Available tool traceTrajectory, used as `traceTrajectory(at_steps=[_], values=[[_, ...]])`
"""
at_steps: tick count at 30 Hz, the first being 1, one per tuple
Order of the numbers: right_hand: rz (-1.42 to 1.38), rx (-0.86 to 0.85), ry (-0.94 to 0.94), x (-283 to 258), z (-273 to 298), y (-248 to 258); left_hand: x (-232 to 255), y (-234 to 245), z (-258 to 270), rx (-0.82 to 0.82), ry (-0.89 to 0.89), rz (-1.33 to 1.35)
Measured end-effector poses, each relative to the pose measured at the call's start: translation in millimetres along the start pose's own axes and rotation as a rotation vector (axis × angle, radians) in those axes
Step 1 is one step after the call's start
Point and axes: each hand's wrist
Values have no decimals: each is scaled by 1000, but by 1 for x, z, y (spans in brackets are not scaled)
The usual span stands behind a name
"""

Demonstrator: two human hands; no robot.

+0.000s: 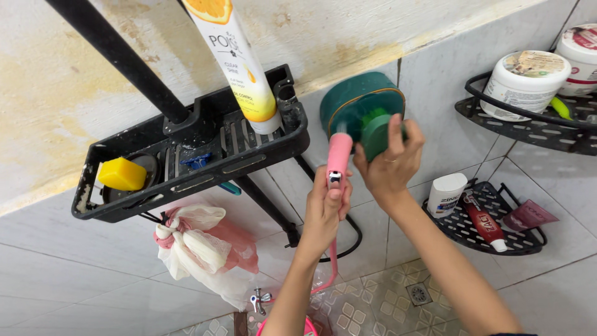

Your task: The person uses a handheld shower head to wet a green scrubbing brush and then scrubs a green wall-mounted pouch. After scrubbing, the person rinses the brush and the pouch with water from the shower head.

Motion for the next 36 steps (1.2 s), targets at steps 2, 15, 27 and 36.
traceTrajectory(at_steps=[2,15,27,36], values=[[-5,45,-118,3,4,0,6,-5,-7,-36,-26,20],[-37,72,-135,1,17,-7,32,-12,-23,-86,49,-30],[-87,117,-319,1,37,-10,43,-18,-27,-163,159,-191],[-230,102,-369,13,20,3,42,-13,-19,-201,126,-200]])
Point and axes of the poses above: each hand's wrist, its own z-axis away from the middle knuckle, its own y-axis out of the back of the hand, x = y × z, and after that the axes turned 12 degrees about -z, right-handed
